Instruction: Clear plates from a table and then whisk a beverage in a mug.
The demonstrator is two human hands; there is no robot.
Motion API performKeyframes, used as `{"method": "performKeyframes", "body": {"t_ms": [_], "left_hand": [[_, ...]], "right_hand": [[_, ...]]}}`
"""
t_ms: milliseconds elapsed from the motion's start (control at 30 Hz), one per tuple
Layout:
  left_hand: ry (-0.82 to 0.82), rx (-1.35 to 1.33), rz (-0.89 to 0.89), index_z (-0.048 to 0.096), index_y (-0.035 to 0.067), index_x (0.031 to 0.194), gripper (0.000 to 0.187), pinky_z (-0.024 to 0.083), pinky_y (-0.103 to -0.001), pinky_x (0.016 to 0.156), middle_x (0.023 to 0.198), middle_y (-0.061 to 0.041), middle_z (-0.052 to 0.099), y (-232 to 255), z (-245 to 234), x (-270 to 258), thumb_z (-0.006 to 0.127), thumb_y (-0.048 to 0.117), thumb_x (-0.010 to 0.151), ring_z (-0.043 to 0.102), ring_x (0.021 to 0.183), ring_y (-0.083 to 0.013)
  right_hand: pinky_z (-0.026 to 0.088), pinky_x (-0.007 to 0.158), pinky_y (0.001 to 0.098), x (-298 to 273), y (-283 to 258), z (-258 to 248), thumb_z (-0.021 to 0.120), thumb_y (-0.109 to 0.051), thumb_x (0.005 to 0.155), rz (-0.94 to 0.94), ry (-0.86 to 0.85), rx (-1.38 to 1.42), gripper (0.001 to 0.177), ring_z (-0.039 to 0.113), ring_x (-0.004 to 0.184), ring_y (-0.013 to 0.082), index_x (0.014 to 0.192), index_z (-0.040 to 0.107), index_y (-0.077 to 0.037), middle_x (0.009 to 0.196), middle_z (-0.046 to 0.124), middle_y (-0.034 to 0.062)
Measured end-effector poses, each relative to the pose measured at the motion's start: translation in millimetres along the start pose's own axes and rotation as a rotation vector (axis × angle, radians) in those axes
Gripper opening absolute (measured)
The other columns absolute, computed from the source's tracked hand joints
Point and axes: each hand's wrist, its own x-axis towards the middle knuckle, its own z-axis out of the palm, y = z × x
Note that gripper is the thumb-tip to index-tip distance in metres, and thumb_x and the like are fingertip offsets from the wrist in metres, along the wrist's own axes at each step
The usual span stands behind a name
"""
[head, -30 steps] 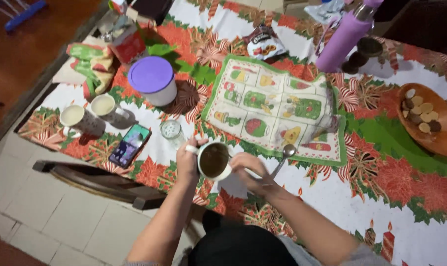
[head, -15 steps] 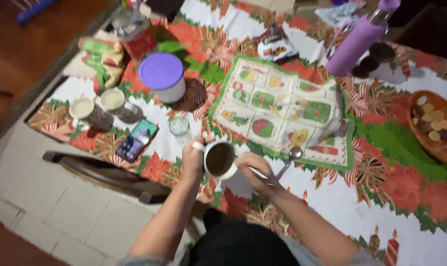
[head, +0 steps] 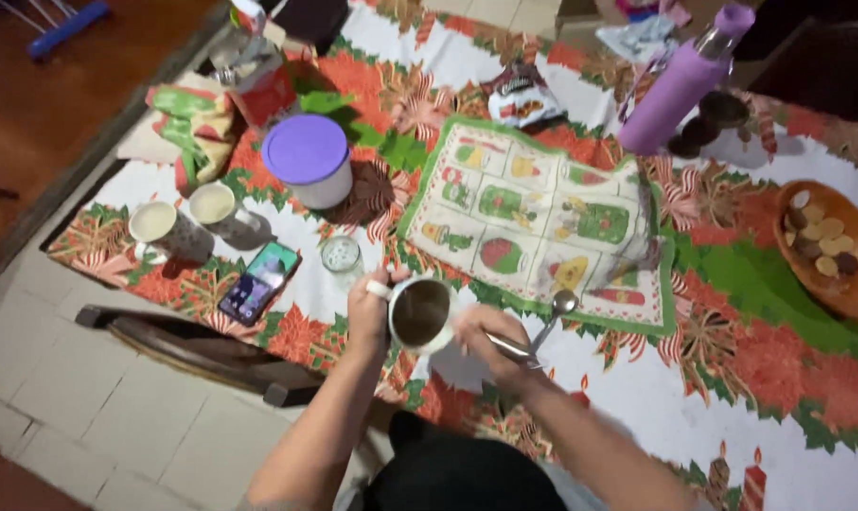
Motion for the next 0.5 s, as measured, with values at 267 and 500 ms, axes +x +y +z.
{"method": "performKeyframes", "body": {"t_ms": [267,500], "left_hand": [[-0.051,0.0,-0.015,0.072,-0.005,0.1,0.042,0.055,-0.032,0.072,0.09,-0.01,0.074,6,15,3,0.053,0.032,0.106,0.069,0.077,-0.0172],[-0.102,-0.114,-0.051,0.071,-0.004,0.098,0.042,0.056,-0.03,0.07,0.09,-0.011,0.074,0,23,-5,0.053,0.032,0.107,0.068,0.075,-0.0156]], "right_hand": [[0.054,0.079,0.0378,15,-45,-2,0.058,-0.016,0.102,-0.228,-0.135,-0.144,0.018,0.064,0.084,0.0251,0.093,0.062,0.0,0.09,0.064,0.0111],[0.049,0.068,0.0391,-12,-5,-15,0.057,-0.015,0.101,0.116,0.099,0.158,0.02,0.059,0.076,0.0259,0.094,0.068,0.0,0.087,0.063,0.0119]]}}
